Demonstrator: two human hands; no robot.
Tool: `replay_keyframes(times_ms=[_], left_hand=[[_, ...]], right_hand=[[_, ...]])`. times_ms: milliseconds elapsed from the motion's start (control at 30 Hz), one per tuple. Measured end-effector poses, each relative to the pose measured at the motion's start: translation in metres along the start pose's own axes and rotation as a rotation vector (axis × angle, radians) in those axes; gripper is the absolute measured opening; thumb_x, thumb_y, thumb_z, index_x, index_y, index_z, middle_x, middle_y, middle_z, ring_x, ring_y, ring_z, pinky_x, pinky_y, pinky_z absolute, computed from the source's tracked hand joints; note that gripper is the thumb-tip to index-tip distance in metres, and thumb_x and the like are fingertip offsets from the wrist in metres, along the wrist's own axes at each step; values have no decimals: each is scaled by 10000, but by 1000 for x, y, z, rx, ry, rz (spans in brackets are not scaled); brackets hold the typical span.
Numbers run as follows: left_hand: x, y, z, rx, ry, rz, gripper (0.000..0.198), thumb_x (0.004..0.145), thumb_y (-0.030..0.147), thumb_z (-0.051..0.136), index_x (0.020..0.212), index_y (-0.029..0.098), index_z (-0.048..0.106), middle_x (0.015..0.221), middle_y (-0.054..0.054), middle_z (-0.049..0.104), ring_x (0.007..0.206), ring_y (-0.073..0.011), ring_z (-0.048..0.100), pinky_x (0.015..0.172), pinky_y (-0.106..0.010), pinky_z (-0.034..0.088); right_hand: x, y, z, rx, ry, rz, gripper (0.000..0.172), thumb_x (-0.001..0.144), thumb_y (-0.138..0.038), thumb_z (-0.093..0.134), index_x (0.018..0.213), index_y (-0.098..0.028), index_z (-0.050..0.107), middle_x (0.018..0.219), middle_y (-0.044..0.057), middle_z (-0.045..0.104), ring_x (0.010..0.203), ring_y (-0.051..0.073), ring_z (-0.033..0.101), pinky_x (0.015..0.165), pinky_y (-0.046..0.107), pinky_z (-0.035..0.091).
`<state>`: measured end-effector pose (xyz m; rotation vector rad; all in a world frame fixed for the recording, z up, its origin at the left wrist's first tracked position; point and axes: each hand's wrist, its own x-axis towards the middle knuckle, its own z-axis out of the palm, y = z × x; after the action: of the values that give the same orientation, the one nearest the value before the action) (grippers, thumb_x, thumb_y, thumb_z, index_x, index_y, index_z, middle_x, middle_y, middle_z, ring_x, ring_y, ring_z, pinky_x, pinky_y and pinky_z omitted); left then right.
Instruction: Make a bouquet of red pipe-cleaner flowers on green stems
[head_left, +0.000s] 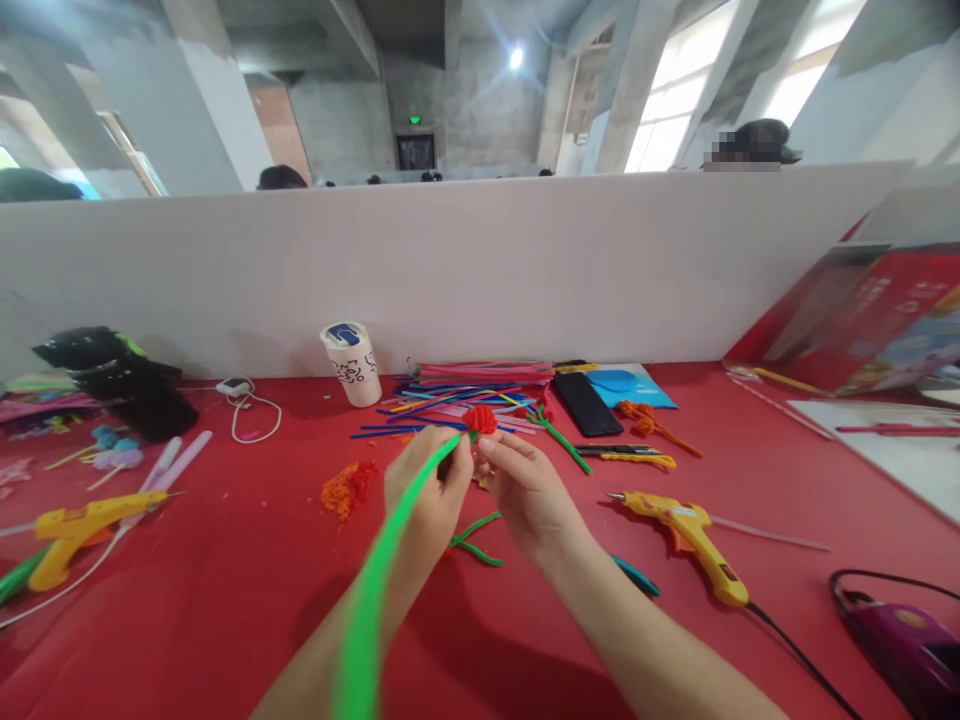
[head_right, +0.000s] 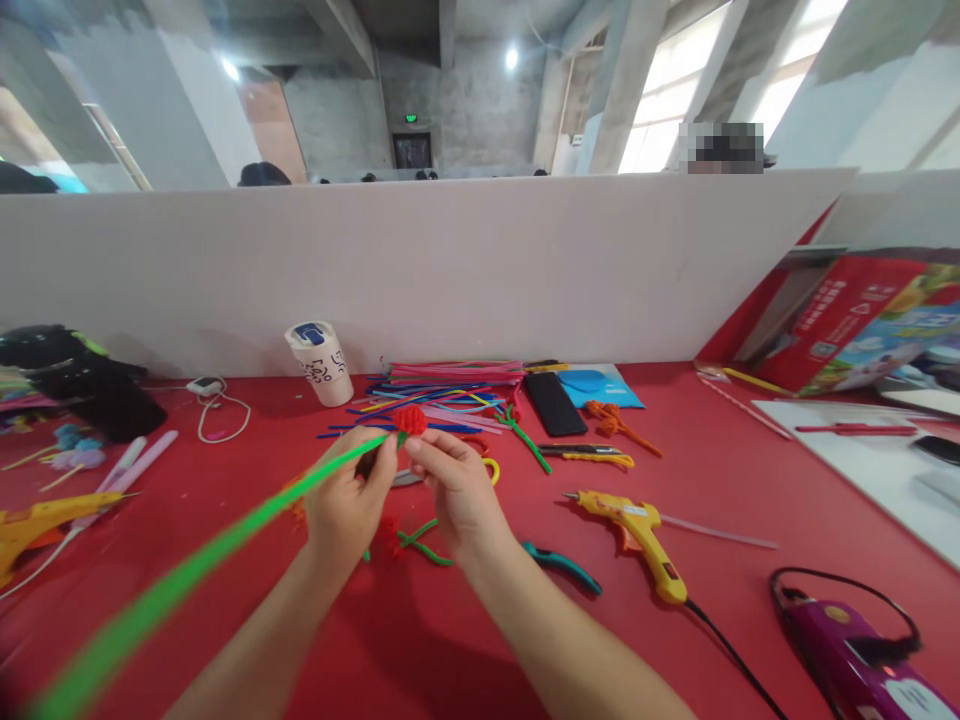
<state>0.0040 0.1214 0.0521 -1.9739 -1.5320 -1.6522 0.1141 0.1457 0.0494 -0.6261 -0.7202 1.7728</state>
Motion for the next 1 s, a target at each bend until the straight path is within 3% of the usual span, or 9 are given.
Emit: replay_keyframes(times_ms=[100, 167, 267, 400, 567, 700, 833, 900, 1000], left_hand=[[-5, -8, 7, 66, -32, 153, 115, 825, 161, 501, 727, 171, 561, 594, 12, 553, 555, -94, 520, 571, -190, 396], [-6, -7, 9, 12, -49, 94, 100, 819, 175, 510, 741, 172, 572, 618, 4, 578, 578, -97, 540, 588, -192, 410], [-2, 3, 7, -224, -129, -256, 170, 818, 243, 504, 672, 176, 561, 517, 30, 538, 475, -85, 509, 505, -185, 402], [5, 14, 5, -656, -277, -803, 299, 794, 330, 508, 550, 159, 536, 402, 47, 474, 328, -66, 422, 364, -178, 339], [7, 12, 4, -939, -367, -1008, 327, 769, 375, 529, 558, 131, 584, 370, 37, 471, 290, -49, 373, 316, -162, 286], [8, 13, 2, -973, -449, -1008, 348, 761, 408, 539, 575, 119, 593, 366, 23, 479, 277, -44, 356, 294, -158, 229], [8, 16, 2, -822, -299, -935, 292, 747, 365, 565, 565, 138, 545, 467, 26, 523, 309, -42, 402, 311, -162, 262], [7, 13, 1, -660, -238, -777, 256, 778, 344, 539, 604, 157, 535, 490, 42, 510, 328, -48, 412, 334, -169, 290], [4, 5, 0, -295, -149, -373, 221, 825, 259, 494, 621, 178, 515, 498, 48, 473, 429, -69, 452, 474, -184, 383]], right_hand=[[0, 1, 1, -18, 39, -34, 161, 549, -241, 774, 596, -157, 645, 541, -44, 541, 541, 78, 451, 587, 227, 358], [1, 3, 0, -2, 54, -45, 164, 543, -229, 773, 562, -157, 628, 514, -52, 518, 530, 74, 446, 580, 220, 363], [3, 5, -1, 33, 56, -83, 163, 556, -206, 763, 546, -160, 608, 530, -49, 542, 516, 71, 466, 553, 209, 387], [2, 8, -1, 20, -106, -69, 140, 638, -257, 712, 616, -175, 601, 499, -55, 543, 379, 94, 484, 399, 230, 391], [0, 6, -3, -15, -178, -54, 161, 669, -283, 692, 649, -182, 568, 462, -63, 531, 313, 103, 485, 339, 223, 383], [4, 3, -6, -64, -136, -121, 119, 675, -232, 696, 661, -172, 595, 483, -64, 524, 377, 73, 484, 395, 192, 383], [7, 4, -7, -97, -143, -126, 98, 702, -256, 670, 667, -185, 613, 506, -52, 545, 414, 93, 487, 431, 217, 380], [6, 4, -6, -86, -45, -158, 102, 655, -242, 707, 642, -178, 629, 555, -43, 569, 500, 90, 498, 505, 212, 395], [1, 4, 0, -96, 47, -176, 115, 606, -232, 742, 657, -179, 654, 619, -37, 585, 589, 92, 486, 594, 211, 391]])
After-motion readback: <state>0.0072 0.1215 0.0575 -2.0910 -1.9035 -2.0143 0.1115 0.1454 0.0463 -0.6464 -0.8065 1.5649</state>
